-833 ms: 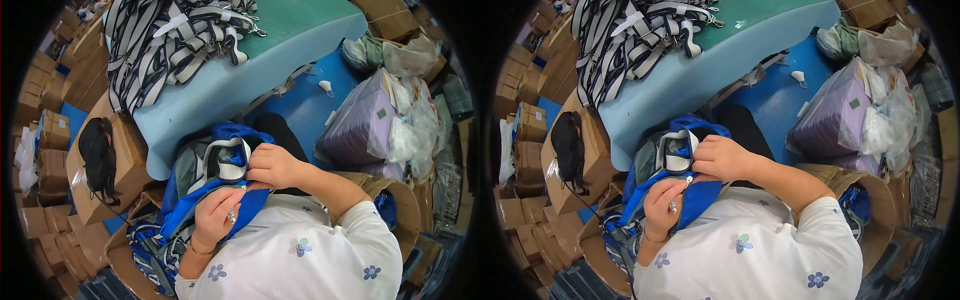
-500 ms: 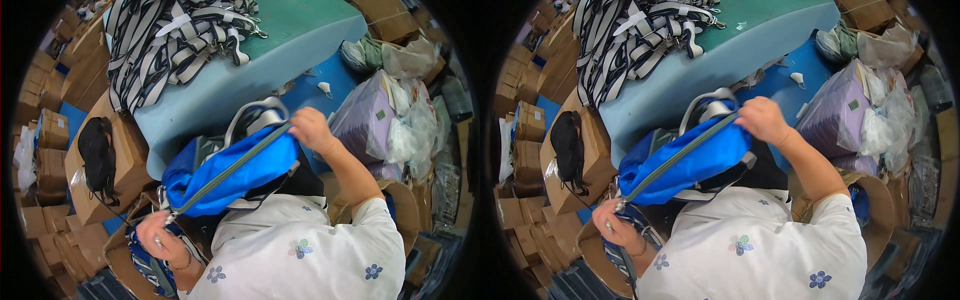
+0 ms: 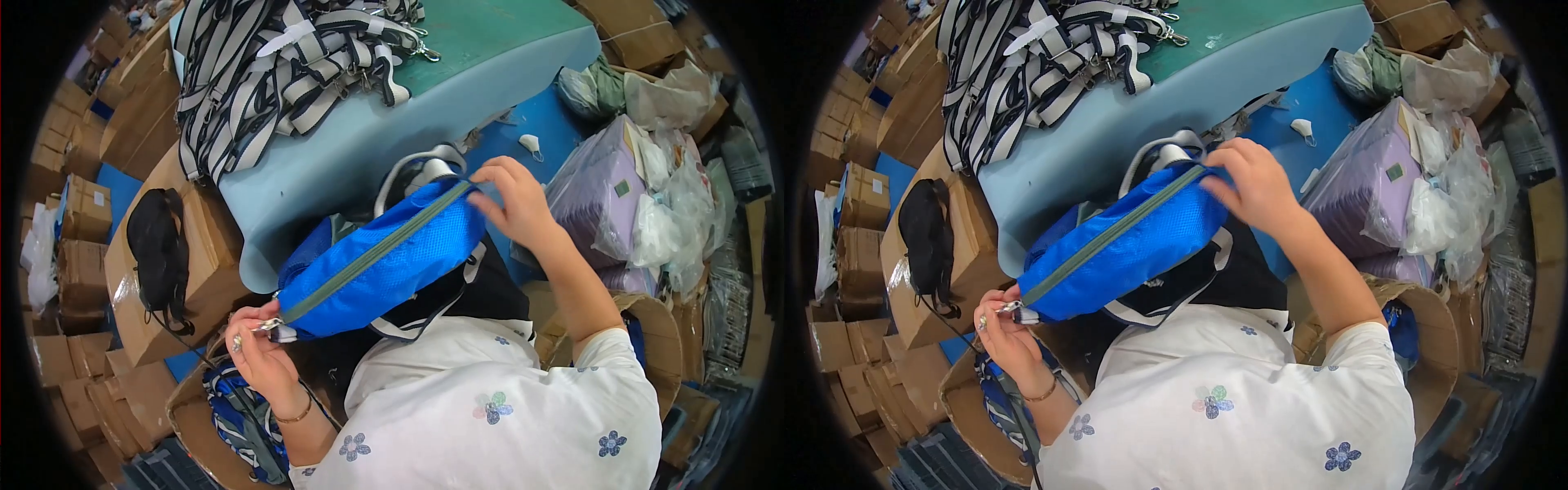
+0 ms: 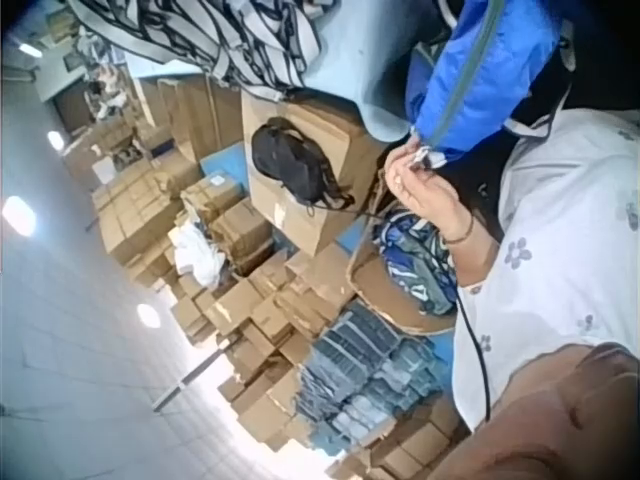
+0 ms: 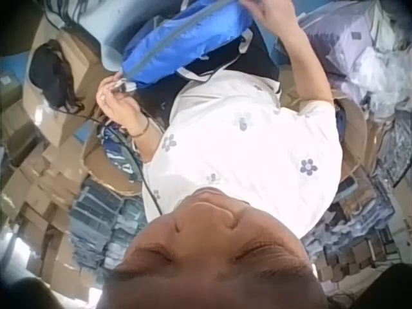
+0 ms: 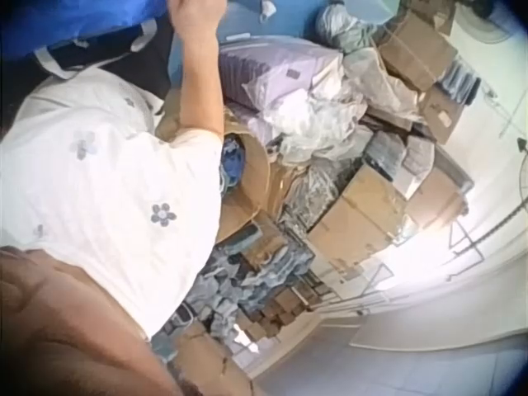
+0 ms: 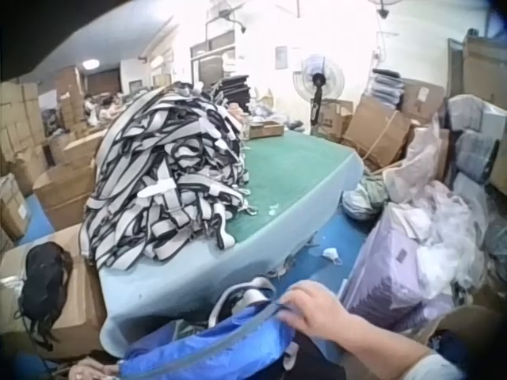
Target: Attaching striped shoulder straps with metal clips to blue sports bags.
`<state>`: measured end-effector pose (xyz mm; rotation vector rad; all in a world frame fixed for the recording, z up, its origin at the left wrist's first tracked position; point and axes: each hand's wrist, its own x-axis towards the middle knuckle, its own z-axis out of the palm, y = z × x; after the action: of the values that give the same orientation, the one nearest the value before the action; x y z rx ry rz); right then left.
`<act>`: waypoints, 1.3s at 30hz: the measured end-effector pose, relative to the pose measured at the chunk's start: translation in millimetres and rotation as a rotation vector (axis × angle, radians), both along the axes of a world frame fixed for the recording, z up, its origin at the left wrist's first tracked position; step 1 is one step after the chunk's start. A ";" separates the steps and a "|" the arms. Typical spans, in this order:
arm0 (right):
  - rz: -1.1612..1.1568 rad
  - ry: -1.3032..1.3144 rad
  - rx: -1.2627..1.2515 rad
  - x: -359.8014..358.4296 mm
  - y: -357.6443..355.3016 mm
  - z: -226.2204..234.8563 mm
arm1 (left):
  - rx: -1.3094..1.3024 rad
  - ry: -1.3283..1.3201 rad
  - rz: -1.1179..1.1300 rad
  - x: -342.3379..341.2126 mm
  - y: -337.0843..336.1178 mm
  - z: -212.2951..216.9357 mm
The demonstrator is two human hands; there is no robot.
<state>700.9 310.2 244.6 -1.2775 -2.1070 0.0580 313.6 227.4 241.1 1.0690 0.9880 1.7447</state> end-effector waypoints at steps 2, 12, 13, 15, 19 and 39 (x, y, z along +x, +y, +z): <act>0.180 0.054 0.042 -29.7 -12.7 18.4 | 0.016 0.045 -0.069 18.9 0.5 4.8; 0.438 0.156 -0.009 -99.7 -4.5 -28.0 | 0.085 0.534 -0.132 51.7 3.9 8.3; 0.428 0.168 -0.016 -99.3 -5.1 -28.9 | 0.080 0.473 -0.114 52.8 2.1 7.6; 0.410 0.204 -0.029 -98.0 -4.1 -28.5 | 0.086 0.498 -0.063 51.1 1.5 -3.5; 0.379 0.212 -0.051 -92.9 -6.1 -29.8 | 0.056 0.876 -0.039 51.2 -4.2 -16.6; 0.641 0.050 -0.484 -69.3 -63.6 24.4 | -0.214 0.365 -0.670 43.8 -16.9 -12.1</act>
<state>631.6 246.6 268.9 -0.7702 -2.4595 0.9086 357.4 210.5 229.1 1.4019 0.8657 0.9030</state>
